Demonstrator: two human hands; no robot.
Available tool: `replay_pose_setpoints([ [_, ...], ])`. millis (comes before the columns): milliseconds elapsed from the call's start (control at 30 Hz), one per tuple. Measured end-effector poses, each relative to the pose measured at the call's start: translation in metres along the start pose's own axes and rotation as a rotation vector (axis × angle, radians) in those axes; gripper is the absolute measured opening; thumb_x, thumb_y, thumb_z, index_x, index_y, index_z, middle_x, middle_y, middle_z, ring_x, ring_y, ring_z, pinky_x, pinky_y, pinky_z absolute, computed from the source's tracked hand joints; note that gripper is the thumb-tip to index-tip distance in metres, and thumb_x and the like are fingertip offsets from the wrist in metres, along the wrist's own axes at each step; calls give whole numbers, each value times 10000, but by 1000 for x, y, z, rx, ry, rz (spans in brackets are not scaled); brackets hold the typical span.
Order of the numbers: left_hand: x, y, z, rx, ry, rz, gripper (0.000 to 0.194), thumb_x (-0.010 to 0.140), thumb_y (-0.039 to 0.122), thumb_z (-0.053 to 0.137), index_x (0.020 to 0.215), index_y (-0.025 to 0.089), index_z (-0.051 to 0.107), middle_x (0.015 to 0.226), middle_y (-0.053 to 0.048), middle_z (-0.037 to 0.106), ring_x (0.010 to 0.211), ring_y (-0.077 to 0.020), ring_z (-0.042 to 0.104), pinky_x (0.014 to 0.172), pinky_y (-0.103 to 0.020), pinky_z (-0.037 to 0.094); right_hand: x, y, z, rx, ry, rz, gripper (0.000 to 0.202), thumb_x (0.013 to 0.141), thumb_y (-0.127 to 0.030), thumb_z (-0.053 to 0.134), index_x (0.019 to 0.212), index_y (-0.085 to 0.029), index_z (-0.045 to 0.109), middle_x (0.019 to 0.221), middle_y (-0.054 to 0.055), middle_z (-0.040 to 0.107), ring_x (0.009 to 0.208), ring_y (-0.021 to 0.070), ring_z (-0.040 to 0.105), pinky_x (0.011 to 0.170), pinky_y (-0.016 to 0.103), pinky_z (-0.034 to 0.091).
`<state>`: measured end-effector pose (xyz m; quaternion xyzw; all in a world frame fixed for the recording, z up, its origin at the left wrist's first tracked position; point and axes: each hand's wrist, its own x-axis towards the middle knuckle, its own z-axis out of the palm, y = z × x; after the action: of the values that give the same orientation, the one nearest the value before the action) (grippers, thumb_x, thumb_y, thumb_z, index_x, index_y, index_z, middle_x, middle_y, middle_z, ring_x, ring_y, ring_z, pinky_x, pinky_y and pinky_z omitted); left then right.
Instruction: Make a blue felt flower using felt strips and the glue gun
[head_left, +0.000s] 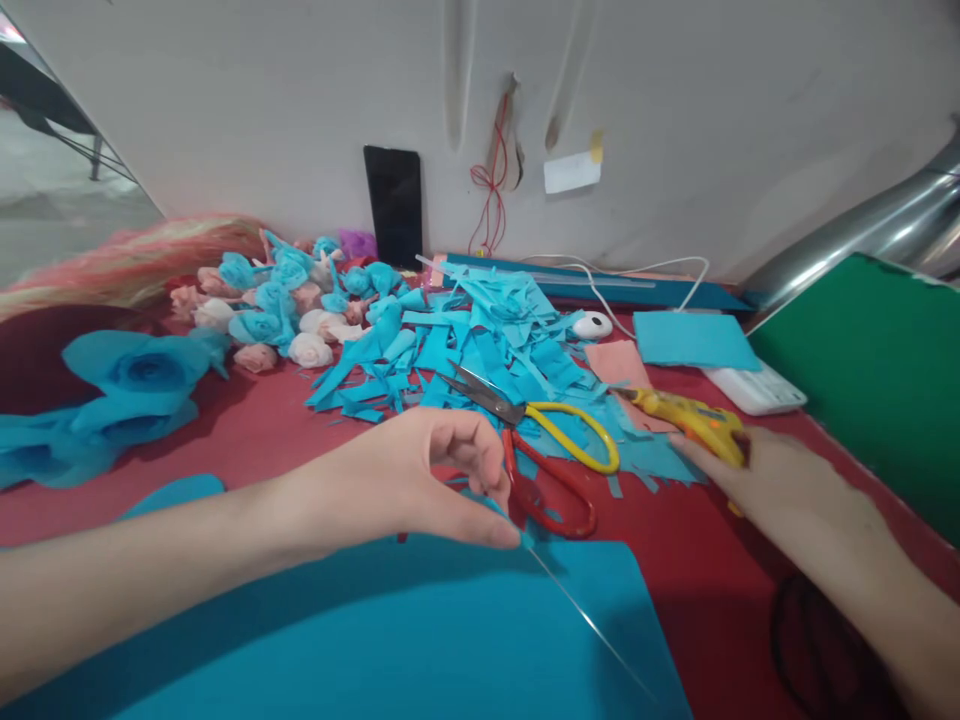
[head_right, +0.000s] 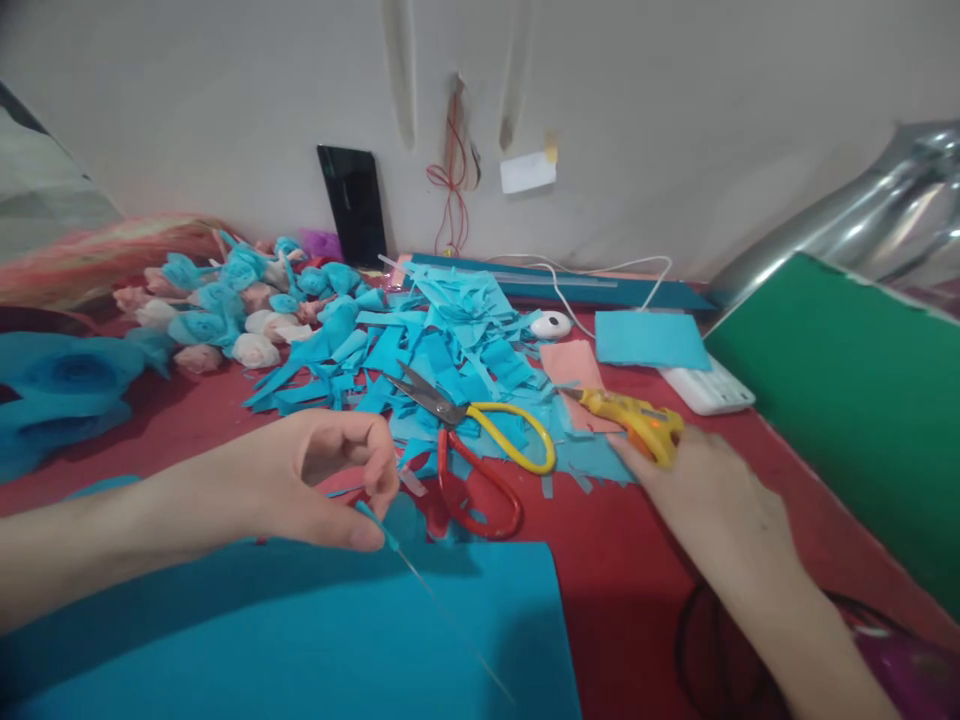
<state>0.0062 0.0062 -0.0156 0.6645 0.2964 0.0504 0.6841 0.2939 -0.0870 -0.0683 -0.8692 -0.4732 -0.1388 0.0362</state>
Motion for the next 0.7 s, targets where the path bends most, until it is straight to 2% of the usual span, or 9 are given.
replay_pose_setpoints([
  [67,0,0,0,4,-1,1,252,615,138,685,631,156,435,688,48,548,686,-62,491,521,-141,375,-10,-13,-14,97,139,-122,634,797,-639,273,902,-93,578,940,179,574,917,334,523,694,488,461],
  [100,1,0,0,6,-1,3,253,612,138,686,629,156,434,688,46,548,687,-64,491,534,-148,380,-16,-22,-22,181,207,-209,656,809,-628,184,965,-125,574,1037,153,567,997,328,493,774,487,442],
  [133,1,0,1,7,-2,4,254,609,139,686,627,156,434,686,45,549,688,-67,492,553,-157,386,-23,-31,-31,268,216,-325,571,828,-588,193,988,-191,571,1065,78,582,1016,262,507,835,419,441],
  [200,1,1,1,12,3,3,253,603,143,687,626,156,435,683,43,546,685,-74,494,587,-179,394,-37,-50,-47,417,167,-539,330,846,-510,309,1023,-349,537,1077,-92,590,971,130,556,791,237,482],
  [267,0,2,1,26,10,9,242,603,149,683,638,155,443,687,41,541,689,-79,496,606,-195,396,-49,-64,-58,619,-44,-779,270,866,-312,397,1121,-355,473,1122,-107,567,1022,94,528,818,187,463],
  [333,-1,2,1,42,6,19,230,610,152,675,654,155,449,692,42,537,684,-77,492,612,-200,394,-56,-75,-63,739,-275,-848,372,850,-227,468,1208,-316,417,1205,-64,515,1100,115,471,880,222,430],
  [433,-3,3,1,49,-9,11,239,610,166,679,662,155,445,692,37,546,663,-77,495,577,-196,391,-56,-85,-68,911,-436,-819,363,824,-172,528,1154,-315,484,1073,-68,597,959,96,555,800,172,449],
  [567,-4,4,0,31,-16,61,260,593,144,693,644,157,439,673,39,568,671,-86,513,566,-187,389,-48,-92,-79,1045,-338,-759,165,769,-92,542,742,-221,641,679,-76,645,601,51,588,572,95,444],
  [700,-5,4,0,-46,-24,158,259,602,94,686,632,161,438,649,62,560,637,-66,513,610,-177,411,-40,-86,-85,1111,-243,-565,161,758,-153,567,686,-286,619,649,-104,632,543,69,582,476,95,459],
])
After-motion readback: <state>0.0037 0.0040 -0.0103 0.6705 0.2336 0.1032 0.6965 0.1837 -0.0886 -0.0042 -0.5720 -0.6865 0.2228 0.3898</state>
